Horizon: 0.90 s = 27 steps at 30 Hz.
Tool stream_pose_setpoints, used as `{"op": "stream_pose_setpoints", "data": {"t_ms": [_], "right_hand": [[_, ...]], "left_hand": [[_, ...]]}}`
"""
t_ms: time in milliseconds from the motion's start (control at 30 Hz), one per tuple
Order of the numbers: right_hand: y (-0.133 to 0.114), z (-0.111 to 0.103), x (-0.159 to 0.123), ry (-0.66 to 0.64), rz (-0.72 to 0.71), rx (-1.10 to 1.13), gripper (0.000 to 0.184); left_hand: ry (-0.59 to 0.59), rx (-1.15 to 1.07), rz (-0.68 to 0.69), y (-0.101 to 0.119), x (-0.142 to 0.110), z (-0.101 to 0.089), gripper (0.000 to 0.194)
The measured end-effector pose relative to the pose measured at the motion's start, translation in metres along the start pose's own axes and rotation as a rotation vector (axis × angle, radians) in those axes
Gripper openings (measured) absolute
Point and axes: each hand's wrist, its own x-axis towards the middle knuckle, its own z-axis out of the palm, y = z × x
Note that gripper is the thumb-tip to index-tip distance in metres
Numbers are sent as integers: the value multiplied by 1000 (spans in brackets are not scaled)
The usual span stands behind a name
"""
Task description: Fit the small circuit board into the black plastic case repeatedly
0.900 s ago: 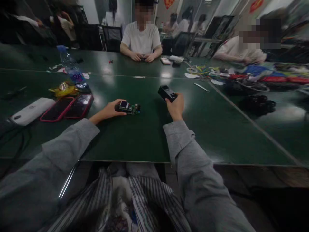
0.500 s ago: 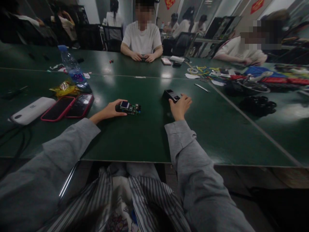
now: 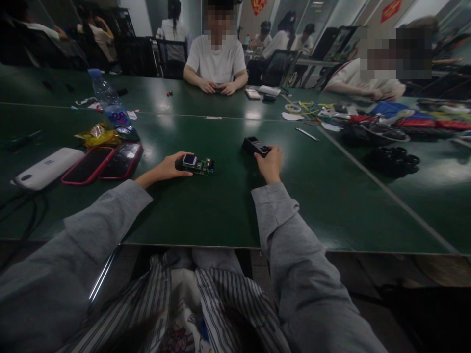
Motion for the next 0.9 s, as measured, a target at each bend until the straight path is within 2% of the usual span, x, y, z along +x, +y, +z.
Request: {"op": "stream_pose_setpoints", "data": {"t_ms": [67, 200, 300, 367, 533, 767, 900], "right_hand": [[-13, 1, -3, -90, -73, 135, 48], [-53, 1, -23, -359, -236, 462, 55], [-83, -2, -46, -491, -316, 589, 56], [-97, -4, -58, -556, -367, 598, 55], [-109, -4, -72, -613, -444, 547, 54], [-108, -1, -77, -624, -533, 464, 52], [-106, -1, -78, -609, -584, 387, 58]], "left_hand": [[5, 0, -2, 0, 0, 0, 69], [20, 1, -9, 2, 0, 0, 69], [32, 14, -32, 2, 0, 1, 68], [42, 24, -61, 1, 0, 1, 68], [59, 23, -72, -4, 1, 4, 72], [87, 64, -47, -5, 1, 6, 76], [82, 80, 2, -5, 2, 5, 83]]}}
